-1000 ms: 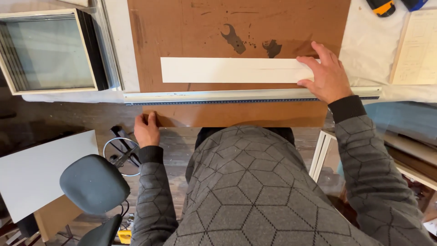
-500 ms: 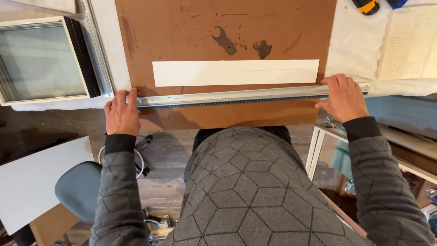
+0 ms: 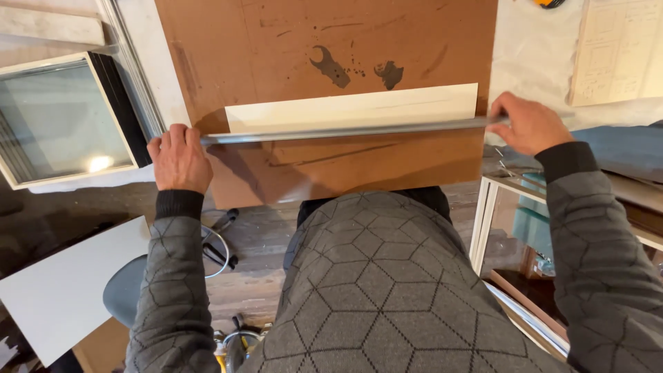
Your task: Cutting a mat board for artwork framing using a utility knife and a ruler.
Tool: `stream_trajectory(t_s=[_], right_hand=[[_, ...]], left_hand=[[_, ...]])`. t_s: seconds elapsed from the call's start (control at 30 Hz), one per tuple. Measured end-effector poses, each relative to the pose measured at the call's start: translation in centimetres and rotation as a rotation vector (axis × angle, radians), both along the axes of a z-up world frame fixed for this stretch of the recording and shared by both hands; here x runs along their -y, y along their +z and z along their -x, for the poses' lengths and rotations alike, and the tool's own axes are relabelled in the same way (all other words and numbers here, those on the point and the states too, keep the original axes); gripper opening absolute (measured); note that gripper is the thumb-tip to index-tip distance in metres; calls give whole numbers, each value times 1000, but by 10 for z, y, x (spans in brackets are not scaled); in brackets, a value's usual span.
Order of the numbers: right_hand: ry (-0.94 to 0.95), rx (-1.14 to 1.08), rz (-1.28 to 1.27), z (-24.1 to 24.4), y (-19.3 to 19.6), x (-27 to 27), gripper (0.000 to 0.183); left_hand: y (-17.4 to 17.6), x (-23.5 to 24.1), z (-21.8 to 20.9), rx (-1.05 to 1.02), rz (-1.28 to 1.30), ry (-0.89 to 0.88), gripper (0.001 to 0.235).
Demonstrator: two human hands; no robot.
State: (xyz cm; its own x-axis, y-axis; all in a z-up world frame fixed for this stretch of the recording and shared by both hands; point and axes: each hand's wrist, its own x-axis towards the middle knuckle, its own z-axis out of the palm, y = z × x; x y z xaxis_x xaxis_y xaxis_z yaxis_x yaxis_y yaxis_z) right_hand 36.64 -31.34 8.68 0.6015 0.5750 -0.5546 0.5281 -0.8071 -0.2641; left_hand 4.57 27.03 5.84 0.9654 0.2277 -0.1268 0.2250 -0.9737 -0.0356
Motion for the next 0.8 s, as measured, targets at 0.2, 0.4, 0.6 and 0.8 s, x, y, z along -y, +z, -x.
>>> stream_trajectory(t_s=[0.2, 0.4, 0.6, 0.8], right_hand=[[-56, -116, -119, -18, 19, -39, 66], [119, 40, -132, -17, 7, -39, 77], [131, 55, -96, -5, 5, -27, 74], [96, 53, -250, -3, -5, -13, 68]], left_hand=[[23, 32, -54, 3, 218, -11, 81], [18, 39, -49, -73, 242, 46, 83], [18, 53, -29, -66, 221, 44, 83], [12, 50, -18, 1, 240, 58, 79]])
